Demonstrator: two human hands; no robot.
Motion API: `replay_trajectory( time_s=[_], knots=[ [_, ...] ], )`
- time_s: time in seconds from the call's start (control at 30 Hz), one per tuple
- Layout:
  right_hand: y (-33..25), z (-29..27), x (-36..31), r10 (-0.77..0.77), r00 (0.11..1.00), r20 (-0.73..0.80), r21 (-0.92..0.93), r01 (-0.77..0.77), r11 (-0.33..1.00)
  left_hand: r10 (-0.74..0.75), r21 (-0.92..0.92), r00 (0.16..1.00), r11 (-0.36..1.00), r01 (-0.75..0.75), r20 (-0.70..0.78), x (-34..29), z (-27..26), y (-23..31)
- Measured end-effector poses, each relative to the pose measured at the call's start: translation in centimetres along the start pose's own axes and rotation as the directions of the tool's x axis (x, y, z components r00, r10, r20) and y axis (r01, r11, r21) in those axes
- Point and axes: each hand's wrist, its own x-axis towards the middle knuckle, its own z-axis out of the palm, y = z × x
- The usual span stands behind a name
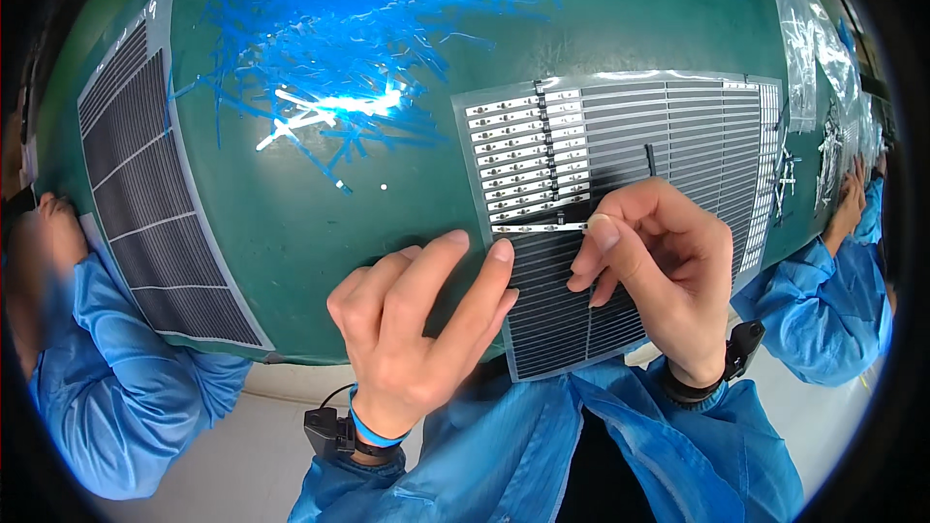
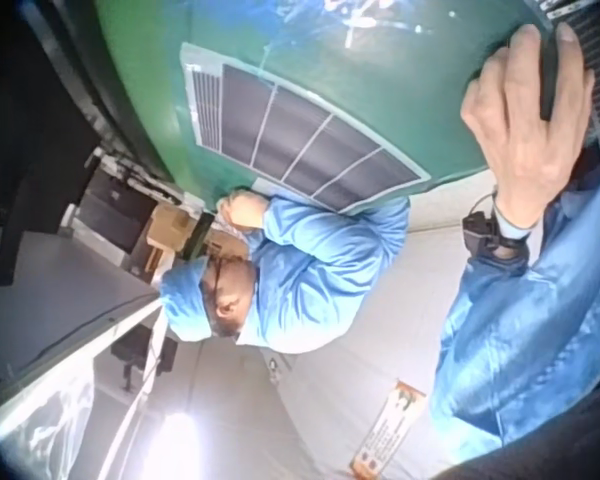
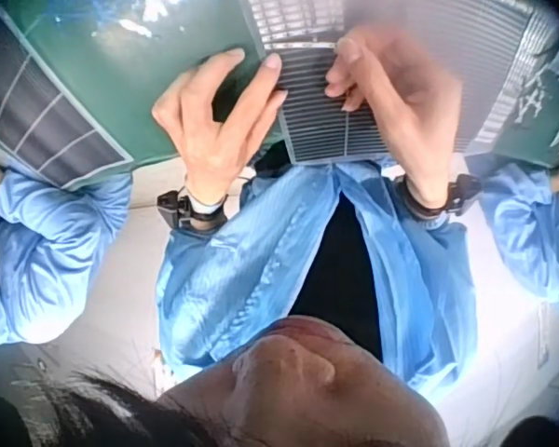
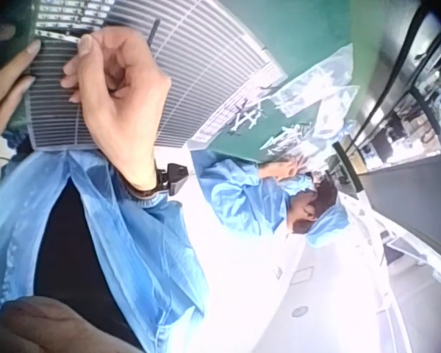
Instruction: Attaching small metal clips onto a grid panel at a manufacturing workstation.
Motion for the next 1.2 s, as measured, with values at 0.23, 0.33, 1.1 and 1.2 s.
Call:
replay_trajectory(
  time_s=[0.23, 0.33, 1.1, 1.2],
  knots=[
    [0.0, 0.6, -0.2, -0.030, 0.999, -0.042, -0.052, 0.028, 0.998, 0.131, 0.036, 0.991, 0.991, -0.131, -0.003, 0.1, 0.2, -0.3],
    [0.1, 0.9, -0.1, -0.074, 0.996, -0.055, -0.116, 0.067, 0.991, 0.134, 0.044, 0.991, 0.990, -0.135, 0.030, 0.2, -0.1, -0.2],
    [0.1, -2.7, -1.4, -0.311, 0.918, -0.247, -0.622, 0.097, 0.777, -0.138, 0.335, 0.983, 0.938, 0.091, 0.121, 1.1, 1.7, 5.8],
    [0.3, -2.6, -1.0, -0.351, 0.914, -0.203, -0.637, 0.149, 0.756, -0.127, 0.320, 0.985, 0.944, 0.082, 0.120, 1.2, 1.5, 5.6]
  ],
)
